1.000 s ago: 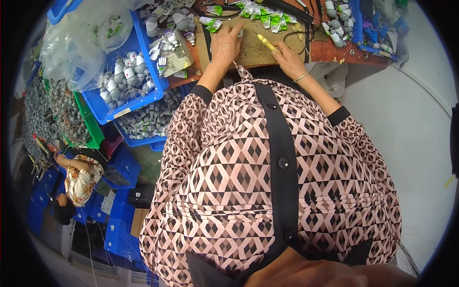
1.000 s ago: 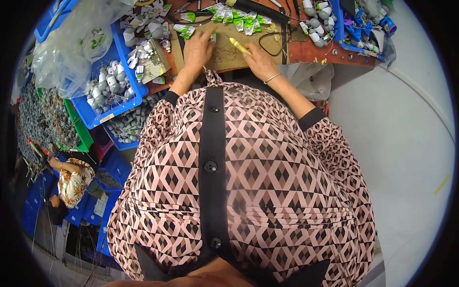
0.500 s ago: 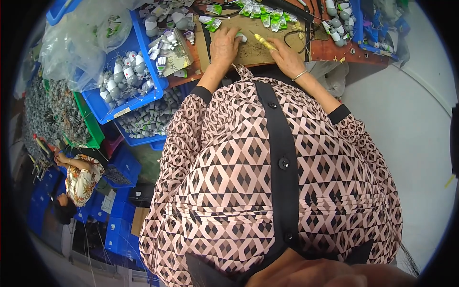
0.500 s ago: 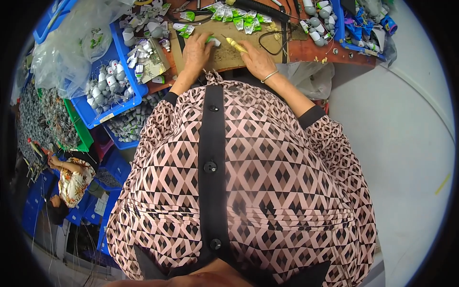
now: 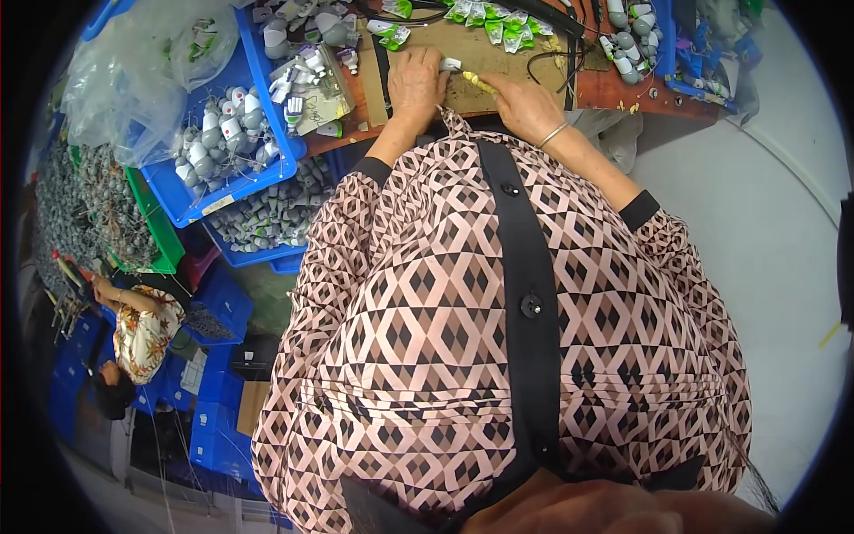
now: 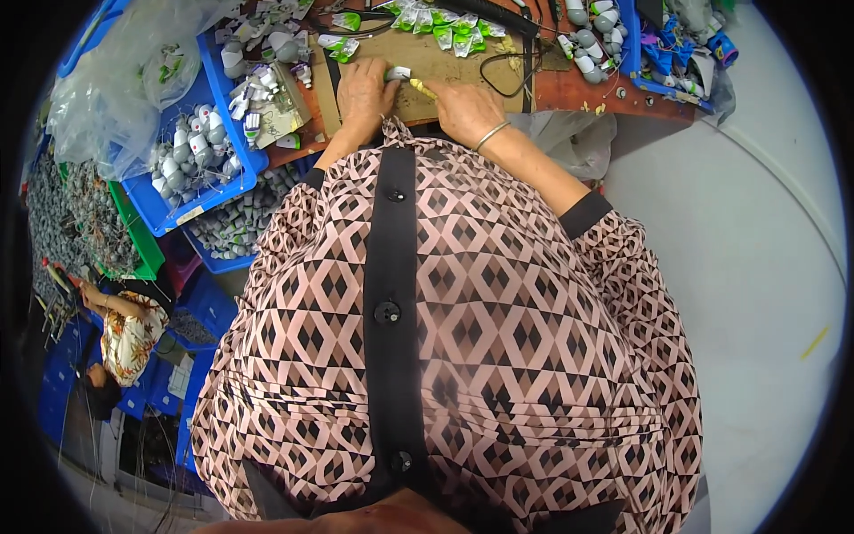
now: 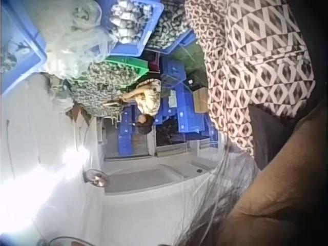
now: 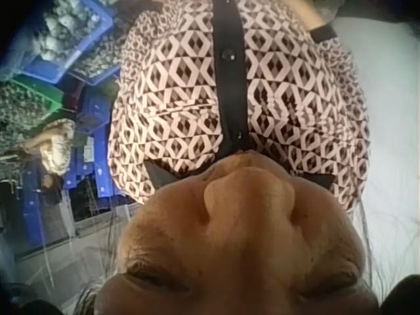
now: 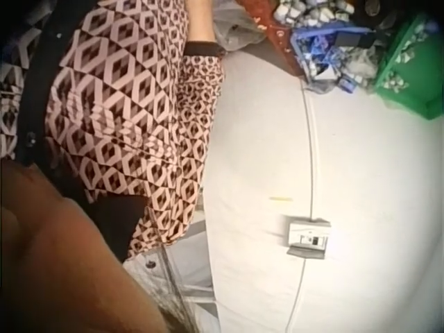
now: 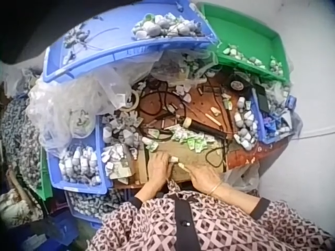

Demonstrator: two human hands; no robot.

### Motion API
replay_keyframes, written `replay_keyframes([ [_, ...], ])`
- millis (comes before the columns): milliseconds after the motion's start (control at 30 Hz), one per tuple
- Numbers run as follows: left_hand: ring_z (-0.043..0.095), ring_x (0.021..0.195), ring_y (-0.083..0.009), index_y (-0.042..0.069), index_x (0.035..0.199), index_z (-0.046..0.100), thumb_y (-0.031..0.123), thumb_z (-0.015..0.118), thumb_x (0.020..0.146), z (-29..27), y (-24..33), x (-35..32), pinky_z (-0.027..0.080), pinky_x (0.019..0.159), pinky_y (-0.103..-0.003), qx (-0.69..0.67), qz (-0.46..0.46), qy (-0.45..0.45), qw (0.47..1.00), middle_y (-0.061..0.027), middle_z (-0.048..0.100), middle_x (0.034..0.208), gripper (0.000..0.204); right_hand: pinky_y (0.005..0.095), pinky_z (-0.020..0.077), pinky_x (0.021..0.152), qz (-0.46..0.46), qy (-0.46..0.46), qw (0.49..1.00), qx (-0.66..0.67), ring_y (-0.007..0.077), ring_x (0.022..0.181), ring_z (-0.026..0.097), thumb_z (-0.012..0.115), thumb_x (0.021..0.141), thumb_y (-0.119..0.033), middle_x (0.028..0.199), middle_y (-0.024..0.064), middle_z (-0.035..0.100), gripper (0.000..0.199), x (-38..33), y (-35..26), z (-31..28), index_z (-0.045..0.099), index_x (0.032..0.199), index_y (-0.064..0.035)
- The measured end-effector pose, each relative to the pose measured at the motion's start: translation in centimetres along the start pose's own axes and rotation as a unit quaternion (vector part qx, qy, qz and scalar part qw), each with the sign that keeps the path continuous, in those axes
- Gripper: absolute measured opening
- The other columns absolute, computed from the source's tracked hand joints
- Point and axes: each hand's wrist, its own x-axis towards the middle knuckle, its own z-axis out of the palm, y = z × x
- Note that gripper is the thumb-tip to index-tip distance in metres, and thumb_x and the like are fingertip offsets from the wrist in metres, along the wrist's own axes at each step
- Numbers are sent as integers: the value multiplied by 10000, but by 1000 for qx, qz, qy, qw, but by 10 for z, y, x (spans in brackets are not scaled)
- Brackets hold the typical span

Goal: Assembling lightbulb components at a workbench in a factory.

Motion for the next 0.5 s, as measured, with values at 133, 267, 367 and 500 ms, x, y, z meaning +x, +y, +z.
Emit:
replay_keyframes([
  [133,523,863,-292,97,894,553,176,676,687,-1,5,1,419,699,-395,23,6,-8,1000,-83,559,891,254,457,455,704,-7,21,1000,9,376,800,578,476,820,-129,848,209,610,336,-1,0,0,546,1147,-95],
  [267,525,874,-290,95,891,535,195,677,682,0,7,2,416,698,-400,34,0,-18,999,-81,558,893,272,454,453,700,14,6,1000,7,374,800,579,473,821,-131,852,211,610,333,-1,-4,-4,552,1143,-95],
  [367,525,874,-285,91,873,520,197,679,678,-1,9,2,417,692,-401,34,7,-16,999,-81,556,891,273,454,456,687,11,14,1000,14,377,777,581,470,823,-134,831,214,609,328,-1,-1,1,558,1137,-93],
  [500,528,864,-283,90,861,510,193,677,678,0,9,1,417,688,-399,31,9,-24,999,-80,555,877,268,455,459,674,8,4,1000,22,381,749,584,467,824,-137,803,220,606,326,-1,-1,1,560,1133,-90],
])
